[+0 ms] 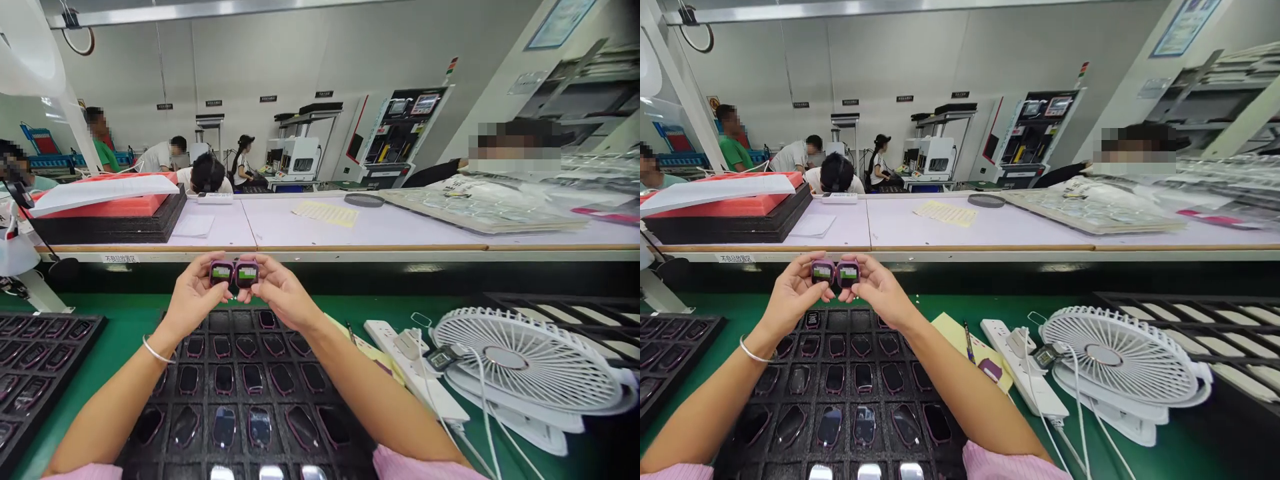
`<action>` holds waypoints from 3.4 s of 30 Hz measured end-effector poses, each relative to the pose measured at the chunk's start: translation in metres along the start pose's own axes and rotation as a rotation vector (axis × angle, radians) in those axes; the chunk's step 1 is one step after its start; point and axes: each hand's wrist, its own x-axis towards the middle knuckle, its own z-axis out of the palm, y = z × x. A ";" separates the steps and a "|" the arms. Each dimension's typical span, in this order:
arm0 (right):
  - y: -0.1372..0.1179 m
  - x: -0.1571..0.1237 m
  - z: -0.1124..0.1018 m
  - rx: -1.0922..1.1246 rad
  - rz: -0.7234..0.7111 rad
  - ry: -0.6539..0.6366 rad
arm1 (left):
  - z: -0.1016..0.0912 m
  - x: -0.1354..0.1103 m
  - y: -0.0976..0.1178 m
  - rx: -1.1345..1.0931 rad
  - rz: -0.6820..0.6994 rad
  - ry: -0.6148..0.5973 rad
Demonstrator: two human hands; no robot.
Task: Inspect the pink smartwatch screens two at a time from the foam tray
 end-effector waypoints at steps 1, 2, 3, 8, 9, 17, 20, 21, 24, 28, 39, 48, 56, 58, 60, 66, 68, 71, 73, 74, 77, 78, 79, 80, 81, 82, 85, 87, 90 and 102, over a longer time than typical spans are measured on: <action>0.008 -0.008 0.000 0.015 0.033 0.003 | -0.001 -0.009 -0.008 -0.005 -0.042 0.006; 0.016 -0.016 0.001 0.028 0.065 0.007 | -0.002 -0.018 -0.015 -0.007 -0.081 0.016; 0.023 -0.023 0.001 0.041 0.097 0.011 | -0.002 -0.026 -0.021 -0.004 -0.117 0.026; 0.049 -0.047 0.003 0.101 0.223 0.022 | -0.002 -0.053 -0.043 0.018 -0.227 0.085; 0.052 -0.050 0.003 0.109 0.238 0.024 | -0.002 -0.056 -0.045 0.019 -0.241 0.089; 0.065 -0.065 0.002 0.152 0.266 0.024 | -0.005 -0.069 -0.050 0.006 -0.283 0.044; 0.069 -0.069 0.001 0.153 0.271 0.009 | -0.005 -0.073 -0.052 0.003 -0.292 0.027; 0.070 -0.071 0.001 0.149 0.281 0.011 | -0.005 -0.075 -0.053 0.003 -0.303 0.025; 0.074 -0.073 0.001 0.135 0.314 0.038 | -0.004 -0.077 -0.057 0.005 -0.343 0.037; 0.077 -0.073 -0.001 0.138 0.336 0.057 | -0.005 -0.077 -0.061 0.004 -0.361 0.031; 0.078 -0.075 -0.003 0.166 0.346 0.048 | -0.006 -0.079 -0.061 0.011 -0.372 0.003; 0.077 -0.074 -0.007 0.183 0.346 0.066 | -0.016 -0.077 -0.061 0.014 -0.305 0.080; 0.082 -0.075 -0.006 0.196 0.376 0.081 | -0.014 -0.076 -0.065 -0.015 -0.375 0.079; 0.083 -0.074 -0.006 0.213 0.397 0.108 | -0.013 -0.075 -0.066 -0.038 -0.422 0.091; 0.085 -0.074 -0.007 0.247 0.424 0.158 | -0.011 -0.074 -0.067 -0.062 -0.470 0.106; 0.095 -0.073 -0.013 0.358 0.508 0.304 | -0.011 -0.073 -0.073 -0.117 -0.564 0.181; 0.097 -0.073 -0.013 0.360 0.522 0.307 | -0.011 -0.073 -0.075 -0.122 -0.571 0.182; 0.098 -0.073 -0.011 0.340 0.523 0.296 | -0.010 -0.074 -0.080 -0.109 -0.565 0.144; 0.099 -0.074 -0.010 0.316 0.521 0.291 | -0.010 -0.075 -0.082 -0.091 -0.561 0.123; 0.099 -0.074 -0.009 0.304 0.518 0.288 | -0.009 -0.075 -0.083 -0.082 -0.560 0.117; 0.100 -0.075 -0.009 0.277 0.503 0.264 | -0.009 -0.075 -0.084 -0.076 -0.563 0.115; 0.100 -0.075 -0.009 0.272 0.500 0.255 | -0.009 -0.075 -0.084 -0.085 -0.574 0.116; 0.100 -0.075 -0.009 0.265 0.502 0.247 | -0.009 -0.075 -0.084 -0.098 -0.588 0.118; 0.100 -0.075 -0.009 0.258 0.506 0.240 | -0.009 -0.076 -0.083 -0.114 -0.606 0.119; 0.099 -0.075 -0.009 0.252 0.510 0.236 | -0.009 -0.076 -0.083 -0.129 -0.624 0.119; 0.099 -0.075 -0.009 0.246 0.512 0.233 | -0.010 -0.076 -0.082 -0.141 -0.638 0.118; 0.098 -0.075 -0.009 0.248 0.493 0.225 | -0.010 -0.076 -0.082 -0.155 -0.648 0.120; 0.098 -0.075 -0.008 0.262 0.480 0.214 | -0.010 -0.076 -0.082 -0.152 -0.637 0.123; 0.099 -0.075 -0.008 0.284 0.478 0.198 | -0.009 -0.077 -0.083 -0.116 -0.588 0.113; 0.099 -0.076 -0.007 0.258 0.451 0.164 | -0.007 -0.078 -0.083 -0.102 -0.563 0.092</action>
